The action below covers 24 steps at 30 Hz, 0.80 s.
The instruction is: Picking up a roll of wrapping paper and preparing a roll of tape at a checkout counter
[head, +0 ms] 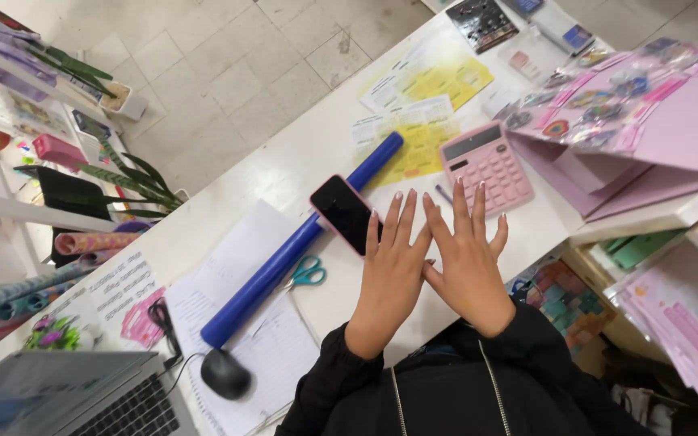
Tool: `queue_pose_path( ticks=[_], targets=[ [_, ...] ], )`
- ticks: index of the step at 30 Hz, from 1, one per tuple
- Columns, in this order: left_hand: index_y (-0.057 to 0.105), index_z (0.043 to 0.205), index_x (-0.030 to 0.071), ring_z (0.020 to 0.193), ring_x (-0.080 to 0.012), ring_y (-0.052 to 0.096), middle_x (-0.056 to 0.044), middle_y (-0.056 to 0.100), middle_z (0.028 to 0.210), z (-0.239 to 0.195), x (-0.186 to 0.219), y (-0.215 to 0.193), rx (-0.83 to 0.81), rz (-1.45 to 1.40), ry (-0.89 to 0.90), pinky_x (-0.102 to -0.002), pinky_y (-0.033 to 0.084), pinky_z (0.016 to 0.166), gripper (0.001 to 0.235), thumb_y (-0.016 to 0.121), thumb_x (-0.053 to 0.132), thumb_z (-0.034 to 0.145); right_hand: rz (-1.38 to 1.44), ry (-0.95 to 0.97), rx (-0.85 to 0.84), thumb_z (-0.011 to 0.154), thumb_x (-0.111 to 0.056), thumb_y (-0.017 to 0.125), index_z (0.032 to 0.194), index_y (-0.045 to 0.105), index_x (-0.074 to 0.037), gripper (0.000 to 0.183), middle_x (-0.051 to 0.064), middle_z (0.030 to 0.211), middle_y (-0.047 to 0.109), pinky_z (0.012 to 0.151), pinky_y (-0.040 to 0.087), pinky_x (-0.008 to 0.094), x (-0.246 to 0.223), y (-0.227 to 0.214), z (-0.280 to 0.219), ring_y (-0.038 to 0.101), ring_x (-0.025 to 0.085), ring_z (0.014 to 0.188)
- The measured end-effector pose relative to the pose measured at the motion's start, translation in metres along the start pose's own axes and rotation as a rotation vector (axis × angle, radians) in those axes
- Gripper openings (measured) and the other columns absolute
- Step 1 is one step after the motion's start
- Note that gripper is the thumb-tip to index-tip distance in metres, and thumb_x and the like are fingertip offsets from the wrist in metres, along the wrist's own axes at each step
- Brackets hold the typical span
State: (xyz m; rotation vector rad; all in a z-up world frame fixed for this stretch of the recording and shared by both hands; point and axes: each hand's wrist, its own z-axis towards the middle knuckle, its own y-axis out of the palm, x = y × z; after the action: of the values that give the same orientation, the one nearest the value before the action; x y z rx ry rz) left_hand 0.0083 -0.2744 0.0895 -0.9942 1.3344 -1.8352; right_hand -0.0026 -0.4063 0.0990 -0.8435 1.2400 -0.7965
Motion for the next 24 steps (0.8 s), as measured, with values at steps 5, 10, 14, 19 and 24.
queue_pose_path(
  ticks=[5, 10, 14, 19, 24],
  targets=[
    [0.054, 0.143, 0.017, 0.157, -0.0341, 0.025, -0.017, 0.032, 0.167, 0.052, 0.017, 0.042, -0.049, -0.086, 0.036, -0.053, 0.019, 0.126, 0.066, 0.079, 0.019, 0.082, 0.008, 0.126, -0.085, 0.07, -0.017, 0.082, 0.158, 0.039, -0.023, 0.098, 0.024, 0.169, 0.011, 0.101, 0.022, 0.083, 0.066, 0.0, 0.037, 0.002, 0.056, 0.152],
    [0.047, 0.151, 0.018, 0.154, -0.0446, 0.027, -0.024, 0.033, 0.163, 0.087, 0.015, 0.072, -0.098, -0.134, -0.023, -0.054, 0.028, 0.121, 0.081, 0.083, 0.025, 0.079, -0.064, 0.2, -0.095, 0.075, -0.033, 0.08, 0.16, 0.036, -0.031, 0.096, 0.021, 0.167, 0.02, 0.101, 0.029, 0.081, 0.121, 0.021, 0.063, 0.014, 0.059, 0.149],
    [0.052, 0.145, 0.012, 0.154, -0.0506, 0.02, -0.029, 0.024, 0.166, 0.099, 0.01, 0.073, -0.132, -0.19, -0.09, -0.056, 0.031, 0.118, 0.07, 0.079, 0.024, 0.081, -0.089, 0.192, -0.172, 0.068, -0.037, 0.085, 0.157, 0.041, -0.035, 0.099, 0.018, 0.166, 0.025, 0.098, 0.036, 0.08, 0.128, 0.028, 0.075, 0.019, 0.058, 0.147],
    [0.044, 0.152, 0.01, 0.15, -0.0561, 0.023, -0.032, 0.025, 0.163, 0.1, 0.013, 0.074, -0.19, -0.124, -0.121, -0.057, 0.031, 0.117, 0.1, 0.089, 0.021, 0.063, -0.081, 0.124, -0.287, 0.06, -0.026, 0.092, 0.152, 0.044, -0.035, 0.104, 0.009, 0.164, 0.027, 0.092, 0.046, 0.075, 0.114, 0.043, 0.07, 0.025, 0.052, 0.143],
    [0.041, 0.156, 0.009, 0.151, -0.0618, 0.013, -0.031, 0.024, 0.164, 0.097, 0.016, 0.075, -0.201, -0.113, -0.15, -0.059, 0.039, 0.111, 0.1, 0.083, 0.012, 0.065, -0.082, 0.047, -0.321, 0.065, -0.018, 0.087, 0.159, 0.034, -0.031, 0.109, 0.008, 0.169, 0.019, 0.1, 0.036, 0.077, 0.107, 0.047, 0.072, 0.022, 0.052, 0.145]
  ],
)
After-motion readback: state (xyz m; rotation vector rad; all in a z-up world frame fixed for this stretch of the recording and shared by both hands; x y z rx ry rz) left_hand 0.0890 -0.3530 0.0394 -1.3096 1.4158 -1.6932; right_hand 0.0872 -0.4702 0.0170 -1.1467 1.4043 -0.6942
